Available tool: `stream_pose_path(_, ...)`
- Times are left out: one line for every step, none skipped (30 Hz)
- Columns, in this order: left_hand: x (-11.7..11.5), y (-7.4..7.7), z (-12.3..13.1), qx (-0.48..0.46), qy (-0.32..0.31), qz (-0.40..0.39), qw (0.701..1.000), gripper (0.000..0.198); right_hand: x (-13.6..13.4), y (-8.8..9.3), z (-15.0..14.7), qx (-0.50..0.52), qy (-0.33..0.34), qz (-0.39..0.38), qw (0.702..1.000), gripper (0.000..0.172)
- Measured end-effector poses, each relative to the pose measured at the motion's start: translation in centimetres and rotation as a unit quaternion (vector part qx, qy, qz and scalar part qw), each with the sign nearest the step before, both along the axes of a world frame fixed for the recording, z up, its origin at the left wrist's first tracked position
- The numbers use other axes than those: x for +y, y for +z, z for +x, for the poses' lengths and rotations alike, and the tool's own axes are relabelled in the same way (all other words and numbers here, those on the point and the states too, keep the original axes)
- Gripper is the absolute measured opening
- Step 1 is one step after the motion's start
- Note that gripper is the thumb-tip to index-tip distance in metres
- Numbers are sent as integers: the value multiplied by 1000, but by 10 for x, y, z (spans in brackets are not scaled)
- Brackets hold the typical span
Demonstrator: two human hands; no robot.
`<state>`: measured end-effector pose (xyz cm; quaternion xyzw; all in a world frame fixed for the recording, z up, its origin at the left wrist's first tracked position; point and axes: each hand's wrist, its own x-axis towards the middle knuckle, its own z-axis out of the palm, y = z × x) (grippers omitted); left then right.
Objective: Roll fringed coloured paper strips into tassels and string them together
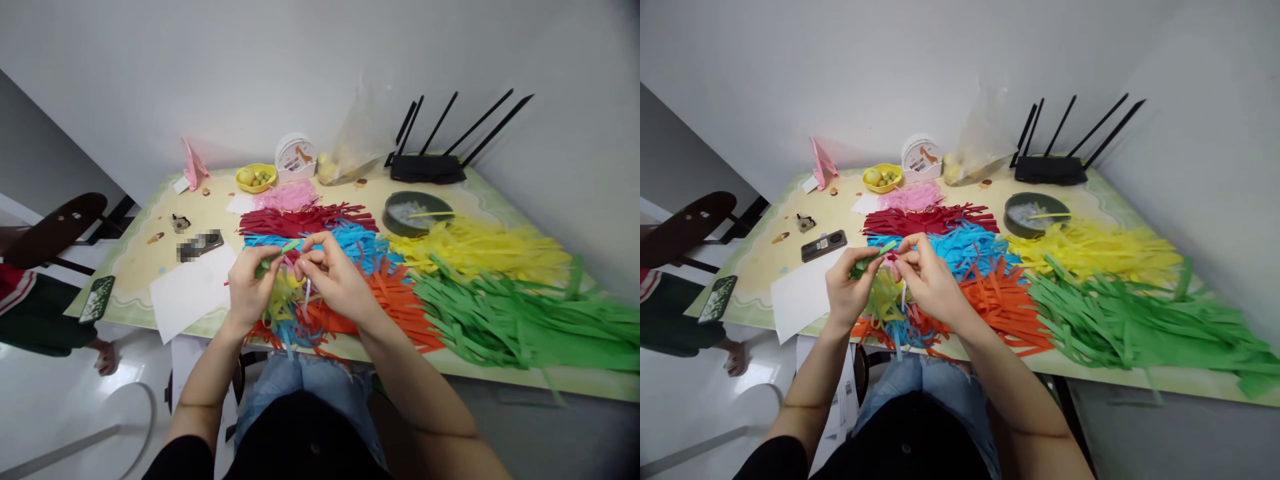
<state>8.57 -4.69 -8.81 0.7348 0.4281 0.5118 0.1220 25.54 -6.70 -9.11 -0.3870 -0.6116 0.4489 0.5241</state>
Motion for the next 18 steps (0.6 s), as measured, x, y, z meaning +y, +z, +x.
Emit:
stream_pose_path(0,0,-1,21,-6,14,1000,11,1,0,0,8,-2,-2,1000,15)
stream_pose_path(0,-1,-1,41,-13,25,999,11,3,-1,0,21,-4,-8,1000,17)
stream_pose_path(1,-1,-1,60,-22,33,997,11,5,-1,0,38,-4,-18,999,21)
stream_pose_path(2,-1,-2,77,-30,39,996,11,8,-2,1,57,2,-30,998,27)
stream_pose_path(4,-2,-2,89,-37,46,994,11,10,-2,1,76,13,-45,996,34)
stream_pose_path(5,-2,-3,100,-37,55,993,11,14,-3,3,91,28,-61,994,41)
stream_pose_path(7,-3,-3,109,-32,63,992,11,17,-4,4,101,44,-76,991,46)
stream_pose_path(9,-4,-3,119,-23,70,990,12,20,-6,5,107,58,-87,989,48)
stream_pose_path(10,-4,-3,130,-15,74,989,13,22,-7,6,110,67,-96,987,50)
stream_pose_path(12,-5,-2,142,-11,74,987,14,25,-9,7,114,69,-103,986,50)
stream_pose_path(13,-5,-2,154,-14,70,985,15,27,-10,8,119,68,-106,985,51)
stream_pose_path(14,-5,-2,164,-24,65,984,16,29,-12,9,124,64,-107,984,52)
stream_pose_path(15,-5,-1,172,-37,61,982,16,31,-13,9,129,61,-108,984,52)
stream_pose_path(16,-5,-1,179,-50,62,981,15,32,-14,10,131,59,-110,984,50)
stream_pose_path(17,-5,-1,186,-61,67,978,15,34,-15,10,129,58,-113,983,48)
stream_pose_path(19,-5,0,193,-69,75,976,15,35,-15,12,124,59,-115,984,44)
stream_pose_path(20,-6,0,200,-73,83,973,16,36,-15,13,113,62,-114,985,41)
stream_pose_path(22,-7,0,210,-74,88,971,16,37,-14,16,95,60,-108,988,38)
